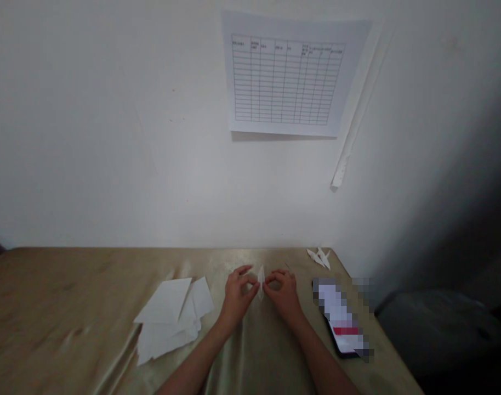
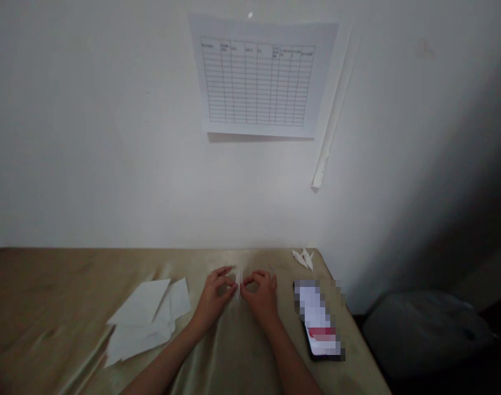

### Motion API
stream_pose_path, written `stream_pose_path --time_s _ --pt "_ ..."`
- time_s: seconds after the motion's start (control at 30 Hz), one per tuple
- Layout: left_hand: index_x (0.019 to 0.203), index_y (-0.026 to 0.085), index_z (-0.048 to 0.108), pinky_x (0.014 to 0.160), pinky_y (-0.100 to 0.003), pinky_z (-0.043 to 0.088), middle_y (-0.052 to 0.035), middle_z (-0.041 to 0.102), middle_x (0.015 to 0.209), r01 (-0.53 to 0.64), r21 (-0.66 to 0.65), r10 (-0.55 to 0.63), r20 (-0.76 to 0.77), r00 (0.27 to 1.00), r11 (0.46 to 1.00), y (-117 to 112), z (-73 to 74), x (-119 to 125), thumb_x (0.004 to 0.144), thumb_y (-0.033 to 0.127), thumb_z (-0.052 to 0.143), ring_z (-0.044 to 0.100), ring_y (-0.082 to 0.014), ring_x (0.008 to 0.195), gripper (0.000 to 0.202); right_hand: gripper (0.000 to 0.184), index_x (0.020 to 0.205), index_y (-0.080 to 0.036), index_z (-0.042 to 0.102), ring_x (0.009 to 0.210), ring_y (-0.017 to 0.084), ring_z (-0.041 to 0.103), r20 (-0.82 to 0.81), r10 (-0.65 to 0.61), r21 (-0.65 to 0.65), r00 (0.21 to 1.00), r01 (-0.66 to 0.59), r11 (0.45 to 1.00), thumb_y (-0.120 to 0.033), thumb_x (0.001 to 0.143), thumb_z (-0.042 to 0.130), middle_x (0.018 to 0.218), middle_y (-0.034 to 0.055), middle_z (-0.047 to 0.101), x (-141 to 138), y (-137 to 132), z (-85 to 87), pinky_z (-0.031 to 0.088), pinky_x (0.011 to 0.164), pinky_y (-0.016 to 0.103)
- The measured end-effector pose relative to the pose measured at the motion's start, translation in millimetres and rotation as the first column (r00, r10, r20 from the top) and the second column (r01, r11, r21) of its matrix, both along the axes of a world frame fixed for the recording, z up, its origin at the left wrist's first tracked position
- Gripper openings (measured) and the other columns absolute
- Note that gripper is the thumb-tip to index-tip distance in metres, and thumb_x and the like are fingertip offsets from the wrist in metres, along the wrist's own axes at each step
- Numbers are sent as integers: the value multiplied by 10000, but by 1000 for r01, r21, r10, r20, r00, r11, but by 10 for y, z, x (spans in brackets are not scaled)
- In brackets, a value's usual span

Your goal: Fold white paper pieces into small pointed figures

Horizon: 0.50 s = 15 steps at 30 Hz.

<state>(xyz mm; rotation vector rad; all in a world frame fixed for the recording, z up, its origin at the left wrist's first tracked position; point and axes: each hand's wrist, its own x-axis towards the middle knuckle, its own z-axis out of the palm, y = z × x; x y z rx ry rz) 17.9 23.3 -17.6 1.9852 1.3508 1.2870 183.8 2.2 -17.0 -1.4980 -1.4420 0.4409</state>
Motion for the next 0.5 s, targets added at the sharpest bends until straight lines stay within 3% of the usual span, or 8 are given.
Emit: stream_pose_path --time_s 0.5 --pt "788 252 756 1033 -512 462 -60 709 1201 -6 -17 5 -71 997 1000 41 -10 -21 765 214 743 629 -267 1136 46 94 794 -275 794 1118 271 622 -55 125 -15 991 -126 992 -349 737 784 1076 82 714 30 2 30 277 1147 541"
